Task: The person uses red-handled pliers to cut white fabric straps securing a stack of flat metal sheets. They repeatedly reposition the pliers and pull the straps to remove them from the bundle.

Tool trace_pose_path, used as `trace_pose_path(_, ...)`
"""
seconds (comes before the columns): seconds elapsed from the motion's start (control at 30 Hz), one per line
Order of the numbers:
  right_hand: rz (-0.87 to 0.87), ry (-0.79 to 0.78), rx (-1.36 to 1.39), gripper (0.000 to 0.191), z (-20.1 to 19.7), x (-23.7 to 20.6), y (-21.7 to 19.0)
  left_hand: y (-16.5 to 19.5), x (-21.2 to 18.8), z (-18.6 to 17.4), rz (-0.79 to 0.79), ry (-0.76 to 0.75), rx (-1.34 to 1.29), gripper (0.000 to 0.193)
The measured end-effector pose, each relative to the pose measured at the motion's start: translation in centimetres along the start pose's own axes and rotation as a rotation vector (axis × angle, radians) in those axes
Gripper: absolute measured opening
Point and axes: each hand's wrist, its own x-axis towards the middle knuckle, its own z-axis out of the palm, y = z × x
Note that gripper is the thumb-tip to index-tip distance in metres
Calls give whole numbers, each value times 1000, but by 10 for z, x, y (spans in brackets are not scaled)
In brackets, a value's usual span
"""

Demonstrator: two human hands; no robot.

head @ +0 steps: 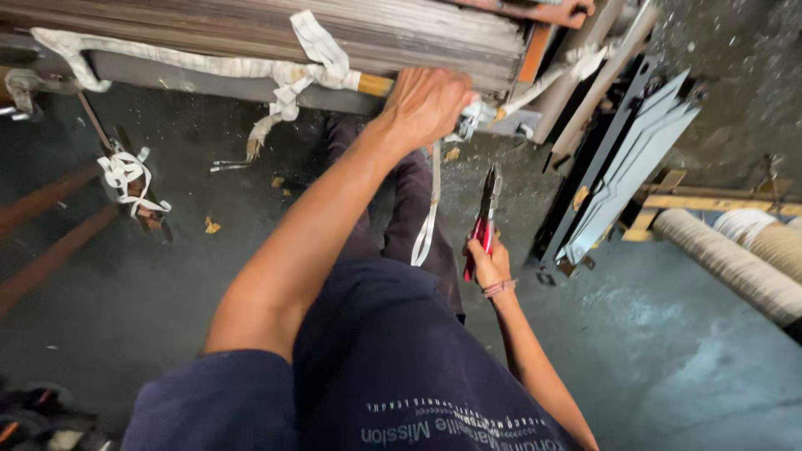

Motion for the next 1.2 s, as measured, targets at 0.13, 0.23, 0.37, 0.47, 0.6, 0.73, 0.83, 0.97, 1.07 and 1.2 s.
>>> trace_pose_path(0.13, -22, 45, -7, 25, 19, -10, -6, 22, -27, -16, 169, 467, -54, 7)
trace_pose_path(0.23, -39, 26, 67, 26, 24, -8, -9, 44, -61, 12, -124, 560, -126, 7)
trace_pose_path(0.37, 15, 36, 42, 26, 17, -3, -5, 43, -71, 85, -688, 312, -883, 40)
trace_pose_path(0.47, 45, 32, -12, 26, 2, -6, 5, 42, -64, 132, -906, 254, -1253, 35)
trace_pose_path(0.6, -7, 9, -112, 26, -26, -7, 23, 47, -62, 166, -951, 414, -1380, 34)
trace_pose_path(0.73, -44, -12, -103, 29, -49, -2, 37, 43, -75, 183, -770, 517, -1095, 28)
trace_pose_path(0.83, -18, 35, -209, 24, -57, -3, 34, 39, -81, 186, -642, 502, -602, 21)
trace_pose_path(0.97, -184, 109, -75, 29, -60, -4, -4, 45, -90, 161, -750, 305, -710, 23)
trace_pose_path(1.07, -256, 149, 106, 38, -66, 29, -63, 44, -94, 101, -717, 205, -582, 24)
trace_pose_path(1.2, -534, 208, 285, 66, -77, 122, -152, 24, -70, 21, -124, 584, 144, 4)
